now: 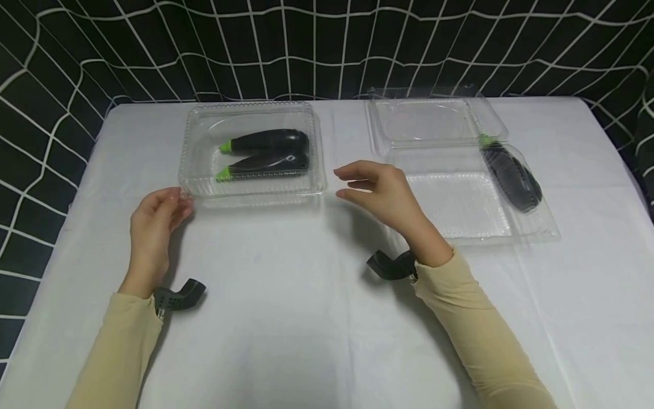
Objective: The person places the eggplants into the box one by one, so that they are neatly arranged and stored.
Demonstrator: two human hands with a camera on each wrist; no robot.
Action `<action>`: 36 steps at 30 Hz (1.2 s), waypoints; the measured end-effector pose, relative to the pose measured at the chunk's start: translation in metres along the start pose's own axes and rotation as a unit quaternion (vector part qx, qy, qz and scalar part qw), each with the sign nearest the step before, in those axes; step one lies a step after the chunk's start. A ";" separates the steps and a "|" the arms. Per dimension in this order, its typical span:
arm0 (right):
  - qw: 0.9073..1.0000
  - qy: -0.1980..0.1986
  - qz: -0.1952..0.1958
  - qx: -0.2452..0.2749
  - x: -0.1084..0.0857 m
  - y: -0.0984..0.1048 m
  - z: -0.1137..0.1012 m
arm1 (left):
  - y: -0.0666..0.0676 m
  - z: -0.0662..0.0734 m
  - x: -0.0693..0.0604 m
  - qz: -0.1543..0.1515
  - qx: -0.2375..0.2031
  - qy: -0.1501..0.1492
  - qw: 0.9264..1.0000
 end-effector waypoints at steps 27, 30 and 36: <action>0.983 -0.034 0.165 -0.073 -0.065 0.144 0.040 | -0.063 0.045 -0.073 -0.024 0.188 -0.387 0.902; 0.981 -0.042 0.178 -0.064 -0.073 0.159 0.047 | -0.094 0.040 -0.081 -0.097 0.198 -0.405 0.887; 0.972 -0.079 0.205 -0.087 -0.091 0.186 0.063 | -0.160 0.025 -0.095 -0.245 0.272 -0.384 0.848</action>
Point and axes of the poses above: each hand's wrist, its own x-axis towards the middle knuckle, its own y-axis out of the back of the hand, z = x × y, the point moved 6 cm from there along x, towards the middle knuckle, and after that the axes turned 4 degrees about -x, right-handed, at the moved point
